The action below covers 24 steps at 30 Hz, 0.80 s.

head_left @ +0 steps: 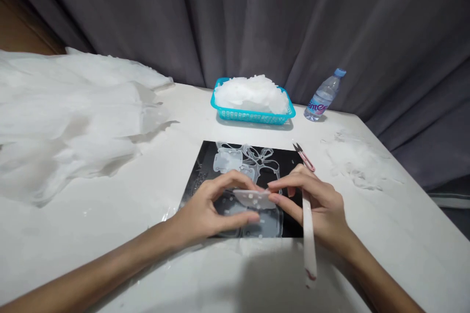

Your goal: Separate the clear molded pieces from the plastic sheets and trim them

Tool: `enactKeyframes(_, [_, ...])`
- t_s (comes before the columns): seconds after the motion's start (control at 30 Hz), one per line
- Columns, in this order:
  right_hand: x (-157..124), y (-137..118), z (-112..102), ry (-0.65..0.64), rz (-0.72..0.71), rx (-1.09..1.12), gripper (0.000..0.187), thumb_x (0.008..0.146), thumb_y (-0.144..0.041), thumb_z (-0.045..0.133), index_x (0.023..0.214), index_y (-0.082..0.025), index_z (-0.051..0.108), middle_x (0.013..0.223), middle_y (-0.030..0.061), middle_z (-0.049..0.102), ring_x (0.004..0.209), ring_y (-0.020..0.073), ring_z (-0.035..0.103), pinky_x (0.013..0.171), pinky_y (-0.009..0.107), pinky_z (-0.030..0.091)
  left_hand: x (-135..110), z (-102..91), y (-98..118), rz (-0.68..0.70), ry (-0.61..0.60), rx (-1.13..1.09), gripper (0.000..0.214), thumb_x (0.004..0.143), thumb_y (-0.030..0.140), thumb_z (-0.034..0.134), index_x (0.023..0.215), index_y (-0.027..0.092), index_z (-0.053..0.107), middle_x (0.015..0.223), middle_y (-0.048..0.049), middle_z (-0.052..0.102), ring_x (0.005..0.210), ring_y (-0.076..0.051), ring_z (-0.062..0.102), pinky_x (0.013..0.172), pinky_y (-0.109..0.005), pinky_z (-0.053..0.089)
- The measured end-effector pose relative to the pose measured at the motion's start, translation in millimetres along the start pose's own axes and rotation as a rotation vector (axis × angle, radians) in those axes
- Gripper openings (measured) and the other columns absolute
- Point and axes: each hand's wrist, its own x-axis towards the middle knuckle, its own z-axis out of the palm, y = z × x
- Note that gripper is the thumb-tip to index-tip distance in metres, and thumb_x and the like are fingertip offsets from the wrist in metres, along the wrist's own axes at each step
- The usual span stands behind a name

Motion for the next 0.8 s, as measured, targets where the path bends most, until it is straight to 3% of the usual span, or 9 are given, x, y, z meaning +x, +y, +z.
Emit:
enactKeyframes(0.1, [1.7,-1.4,0.5,-0.048,-0.021,-0.037,0.032,0.091,-0.016,0.079,0.12,-0.028,0.071,0.097,-0.0002,0.076,0.084,0.0169,0.057,0.071,0.03,0.048,-3.4,4.7,3.5,-0.008,0.033,0.13,0.014,0.089,0.028,0.081,0.099,0.023,0.073,0.09,0.0012,0.075,0.083,-0.014,0.068,0.078,-0.024,0.052])
enactKeyframes(0.2, [4.0,-1.3,-3.3,-0.165,0.056,-0.082,0.038,0.086,-0.024,0.086,0.121,-0.025,0.069,0.101,0.0014,0.075,0.09,0.0186,0.058,0.077,0.032,0.048,-3.8,5.8,3.1,-0.034,0.101,0.109,0.007,0.095,0.028,0.074,0.094,0.022,0.071,0.088,0.0013,0.073,0.084,-0.014,0.068,0.077,-0.024,0.051])
enactKeyframes(0.33, [4.7,1.7,-9.0,-0.234,0.119,-0.08,0.007,0.094,-0.023,0.077,0.098,-0.024,0.072,0.09,-0.0001,0.073,0.085,0.0175,0.057,0.076,0.031,0.046,-0.6,1.2,-1.0,-0.014,0.145,0.057,0.009,0.095,0.027,0.072,0.096,0.021,0.065,0.087,0.0012,0.069,0.081,-0.013,0.067,0.076,-0.024,0.051])
enactKeyframes(0.47, [3.4,2.6,-7.6,-0.2,0.069,-0.08,0.004,0.096,-0.02,0.074,0.097,-0.023,0.071,0.087,0.0007,0.073,0.084,0.018,0.055,0.076,0.032,0.045,0.6,-1.3,-0.6,0.018,0.075,0.17,0.017,0.094,0.028,0.071,0.108,0.02,0.066,0.091,-0.0013,0.073,0.085,-0.016,0.069,0.081,-0.027,0.052])
enactKeyframes(0.67, [3.1,1.7,-6.7,-0.238,0.061,-0.092,0.004,0.097,-0.024,0.073,0.101,-0.023,0.071,0.087,0.0018,0.071,0.086,0.0193,0.056,0.077,0.034,0.045,-0.2,-0.4,5.6,0.032,0.022,0.27,0.011,0.097,0.03,0.069,0.095,0.019,0.073,0.082,-0.0006,0.074,0.072,-0.014,0.065,0.069,-0.025,0.049])
enactKeyframes(0.8, [4.5,3.7,-6.8,-0.314,0.077,-0.146,0.009,0.096,-0.029,0.075,0.1,-0.023,0.071,0.096,0.0038,0.071,0.092,0.0212,0.055,0.081,0.036,0.046,-0.8,-1.2,4.7,0.024,0.022,0.226,0.011,0.097,0.029,0.068,0.097,0.019,0.069,0.088,-0.0025,0.074,0.08,-0.016,0.068,0.073,-0.026,0.052])
